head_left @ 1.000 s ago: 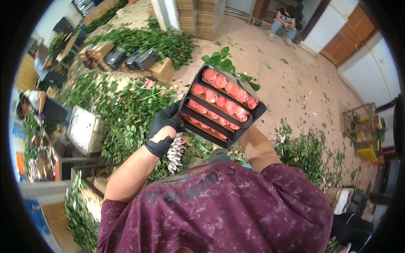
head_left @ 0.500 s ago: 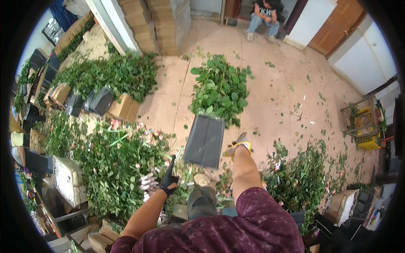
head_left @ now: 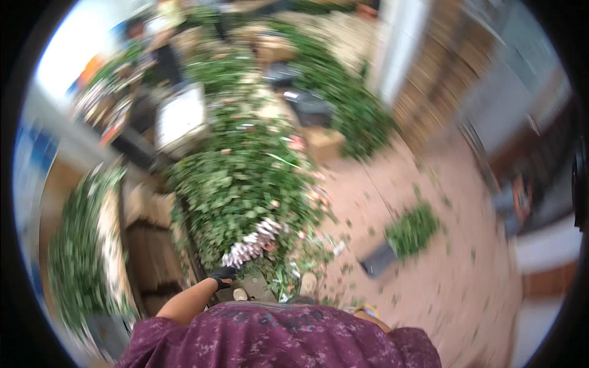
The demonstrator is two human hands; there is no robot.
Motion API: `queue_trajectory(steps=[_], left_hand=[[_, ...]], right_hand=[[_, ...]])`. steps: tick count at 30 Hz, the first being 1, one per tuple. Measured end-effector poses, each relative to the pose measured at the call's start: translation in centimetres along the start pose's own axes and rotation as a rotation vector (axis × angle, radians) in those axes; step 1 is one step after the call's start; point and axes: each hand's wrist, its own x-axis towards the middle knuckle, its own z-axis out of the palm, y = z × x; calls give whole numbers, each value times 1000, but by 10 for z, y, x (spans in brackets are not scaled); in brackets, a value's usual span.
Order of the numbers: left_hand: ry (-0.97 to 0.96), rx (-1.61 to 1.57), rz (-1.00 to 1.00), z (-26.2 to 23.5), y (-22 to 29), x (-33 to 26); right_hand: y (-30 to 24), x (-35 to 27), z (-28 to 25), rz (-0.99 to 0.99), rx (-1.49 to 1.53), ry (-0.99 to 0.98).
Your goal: The person selects individual roses from a pile, arranges them in rows within a black cardboard tray, covers them with a plastic sheet, and then repeats the process with a cardboard box.
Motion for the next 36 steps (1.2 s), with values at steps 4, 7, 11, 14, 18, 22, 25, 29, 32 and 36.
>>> queue_trajectory(steps=[4,7,11,14,18,22,25,29,32,36], left_hand=[[285,-605,-141,57,-36,-119],[360,-827,-309,121,-70,-206],[625,-596,-565,195,-115,-294],[980,-685,-609,240,-120,-366],[1626,-547,-604,258,-105,-468],[1837,-410,-1021,279,-101,-527],[1927,-441,-1529,294,-129,-548],[1885,-441,-1917,316,-137,-571],[1885,-519,-2131,331,-145,-597],[1673,-91,-2573,370,-160,-703]], right_hand=[[-125,21,-171,-153,-400,84],[-268,1,-229,-84,402,-95],[-438,24,-194,-396,123,-282],[-595,-7,-65,-691,-192,-363],[-776,-137,117,-1131,-863,-502],[-896,-252,220,-1368,-998,-979],[-956,-305,249,-1126,-746,-1257],[-1032,-352,293,-1034,-806,-1478],[-1062,-381,366,-1161,-722,-1609],[-1019,-527,465,-2243,-934,-1495]])
